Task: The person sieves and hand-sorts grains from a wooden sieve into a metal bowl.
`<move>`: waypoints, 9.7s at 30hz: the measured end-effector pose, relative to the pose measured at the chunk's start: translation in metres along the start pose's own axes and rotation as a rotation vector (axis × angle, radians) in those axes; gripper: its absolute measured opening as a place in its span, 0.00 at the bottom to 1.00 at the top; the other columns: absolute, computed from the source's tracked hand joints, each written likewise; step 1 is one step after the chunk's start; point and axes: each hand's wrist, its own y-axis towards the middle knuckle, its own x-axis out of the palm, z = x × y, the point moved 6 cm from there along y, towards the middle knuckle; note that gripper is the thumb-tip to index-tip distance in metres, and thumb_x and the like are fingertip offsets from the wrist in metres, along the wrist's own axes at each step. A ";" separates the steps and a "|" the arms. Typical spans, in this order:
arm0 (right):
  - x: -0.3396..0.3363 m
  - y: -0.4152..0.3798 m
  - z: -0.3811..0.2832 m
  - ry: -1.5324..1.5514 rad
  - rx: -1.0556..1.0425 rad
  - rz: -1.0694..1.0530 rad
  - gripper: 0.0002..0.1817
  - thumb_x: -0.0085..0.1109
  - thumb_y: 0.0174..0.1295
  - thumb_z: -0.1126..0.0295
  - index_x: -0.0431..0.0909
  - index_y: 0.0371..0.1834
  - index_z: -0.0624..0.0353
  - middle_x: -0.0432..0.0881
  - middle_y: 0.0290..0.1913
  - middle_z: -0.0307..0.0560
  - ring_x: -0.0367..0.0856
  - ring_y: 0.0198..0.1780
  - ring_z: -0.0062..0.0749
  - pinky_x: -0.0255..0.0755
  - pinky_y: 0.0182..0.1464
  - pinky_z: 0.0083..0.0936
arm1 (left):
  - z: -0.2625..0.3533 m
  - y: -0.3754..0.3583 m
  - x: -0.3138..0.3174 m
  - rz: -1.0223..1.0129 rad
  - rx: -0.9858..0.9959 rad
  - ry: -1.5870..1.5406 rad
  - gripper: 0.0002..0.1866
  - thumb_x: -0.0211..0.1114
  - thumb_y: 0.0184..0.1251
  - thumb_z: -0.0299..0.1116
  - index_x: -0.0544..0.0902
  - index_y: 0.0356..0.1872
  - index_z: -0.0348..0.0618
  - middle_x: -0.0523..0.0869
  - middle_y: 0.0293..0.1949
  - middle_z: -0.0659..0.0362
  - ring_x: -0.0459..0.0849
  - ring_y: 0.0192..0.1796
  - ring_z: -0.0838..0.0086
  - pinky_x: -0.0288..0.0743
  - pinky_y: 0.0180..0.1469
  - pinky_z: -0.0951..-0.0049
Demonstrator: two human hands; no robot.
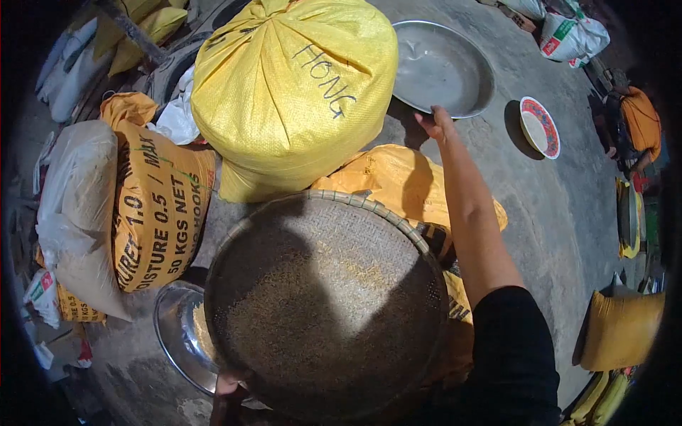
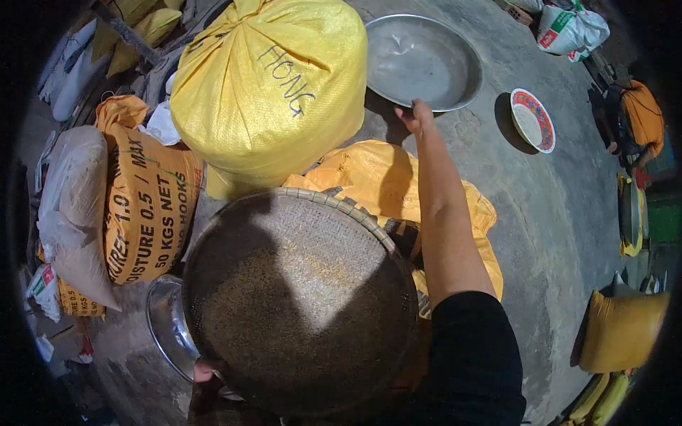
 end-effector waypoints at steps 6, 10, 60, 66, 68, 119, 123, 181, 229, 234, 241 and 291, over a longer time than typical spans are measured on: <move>-0.048 -0.012 -0.020 0.209 -0.114 -0.024 0.14 0.32 0.63 0.77 0.59 0.51 0.70 0.70 0.48 0.61 0.75 0.46 0.51 0.79 0.44 0.45 | 0.004 -0.002 -0.023 -0.119 0.250 0.215 0.05 0.63 0.49 0.25 0.81 0.28 0.35 0.82 0.28 0.54 0.80 0.31 0.68 0.75 0.37 0.67; -0.099 -0.093 -0.036 0.090 -0.084 0.093 0.13 0.38 0.60 0.76 0.61 0.46 0.71 0.72 0.41 0.60 0.77 0.38 0.47 0.81 0.34 0.37 | 0.025 -0.005 -0.020 -0.312 0.610 0.182 0.08 0.61 0.53 0.28 0.81 0.33 0.34 0.83 0.31 0.54 0.81 0.35 0.69 0.74 0.41 0.66; -0.229 -0.507 0.055 -1.259 -0.531 0.061 0.17 0.50 0.60 0.60 0.75 0.35 0.67 0.78 0.29 0.64 0.78 0.34 0.56 0.71 0.36 0.39 | -0.071 0.019 0.135 -0.696 -0.164 -0.281 0.18 0.50 0.66 0.29 0.66 0.56 0.35 0.72 0.54 0.51 0.70 0.57 0.60 0.61 0.62 0.55; -0.215 -0.505 0.049 -1.484 -0.561 0.064 0.15 0.51 0.57 0.61 0.75 0.35 0.64 0.78 0.30 0.64 0.78 0.34 0.56 0.72 0.37 0.42 | -0.049 -0.015 0.127 -0.389 -0.370 0.377 0.33 0.57 0.63 0.45 0.56 0.60 0.32 0.71 0.54 0.43 0.74 0.54 0.55 0.70 0.56 0.55; -0.207 -0.502 0.051 -1.595 -0.618 -0.024 0.14 0.51 0.54 0.63 0.75 0.34 0.64 0.78 0.30 0.64 0.78 0.34 0.58 0.72 0.37 0.45 | -0.048 0.004 0.104 -0.222 -0.355 0.636 0.35 0.59 0.58 0.54 0.68 0.50 0.26 0.79 0.41 0.43 0.82 0.37 0.59 0.79 0.40 0.62; -0.109 -0.548 0.104 -1.412 -0.886 -0.866 0.13 0.56 0.48 0.81 0.75 0.40 0.62 0.76 0.35 0.50 0.76 0.38 0.42 0.71 0.41 0.33 | -0.021 0.000 0.212 -0.689 1.149 1.228 0.06 0.60 0.56 0.26 0.78 0.35 0.39 0.75 0.32 0.53 0.76 0.36 0.62 0.72 0.39 0.69; -0.110 -0.574 0.155 -1.478 -0.906 -1.124 0.15 0.57 0.47 0.75 0.75 0.41 0.59 0.75 0.41 0.47 0.74 0.44 0.40 0.70 0.45 0.32 | -0.047 -0.025 0.212 -0.824 1.202 1.259 0.08 0.59 0.54 0.27 0.76 0.36 0.41 0.72 0.31 0.54 0.76 0.35 0.61 0.72 0.36 0.66; -0.082 -0.557 0.171 -1.255 -0.604 -0.912 0.06 0.58 0.54 0.71 0.75 0.33 0.60 0.73 0.22 0.49 0.75 0.23 0.40 0.69 0.25 0.31 | -0.038 0.021 0.174 -0.578 0.103 0.558 0.06 0.62 0.58 0.27 0.75 0.29 0.37 0.80 0.25 0.61 0.79 0.27 0.77 0.74 0.29 0.79; -0.095 -0.407 0.058 -1.251 -0.526 -0.322 0.09 0.56 0.56 0.70 0.73 0.29 0.66 0.78 0.27 0.52 0.80 0.33 0.36 0.73 0.37 0.32 | 0.055 0.117 0.364 -0.465 0.901 1.399 0.08 0.66 0.51 0.33 0.81 0.26 0.39 0.83 0.26 0.54 0.81 0.30 0.68 0.75 0.36 0.68; -0.095 -0.423 0.060 -0.724 -0.165 -0.444 0.02 0.50 0.61 0.74 0.69 0.34 0.62 0.76 0.31 0.40 0.77 0.33 0.23 0.73 0.37 0.20 | 0.040 0.124 0.348 -0.707 0.204 0.721 0.09 0.59 0.60 0.29 0.77 0.39 0.34 0.81 0.31 0.52 0.81 0.33 0.68 0.76 0.38 0.72; -0.004 -0.527 0.035 -1.235 -1.014 -0.657 0.07 0.50 0.55 0.80 0.75 0.37 0.64 0.77 0.34 0.55 0.78 0.34 0.51 0.72 0.39 0.32 | 0.021 0.079 0.317 -0.838 -0.307 0.105 0.14 0.47 0.68 0.32 0.72 0.44 0.29 0.78 0.39 0.47 0.80 0.43 0.61 0.76 0.49 0.65; -0.163 -0.513 0.040 -1.380 -0.880 0.243 0.13 0.44 0.64 0.65 0.65 0.33 0.67 0.74 0.26 0.70 0.73 0.31 0.66 0.65 0.31 0.49 | 0.005 -0.003 0.093 -0.329 -0.015 0.588 0.29 0.70 0.41 0.27 0.73 0.50 0.35 0.81 0.38 0.50 0.81 0.38 0.65 0.77 0.37 0.68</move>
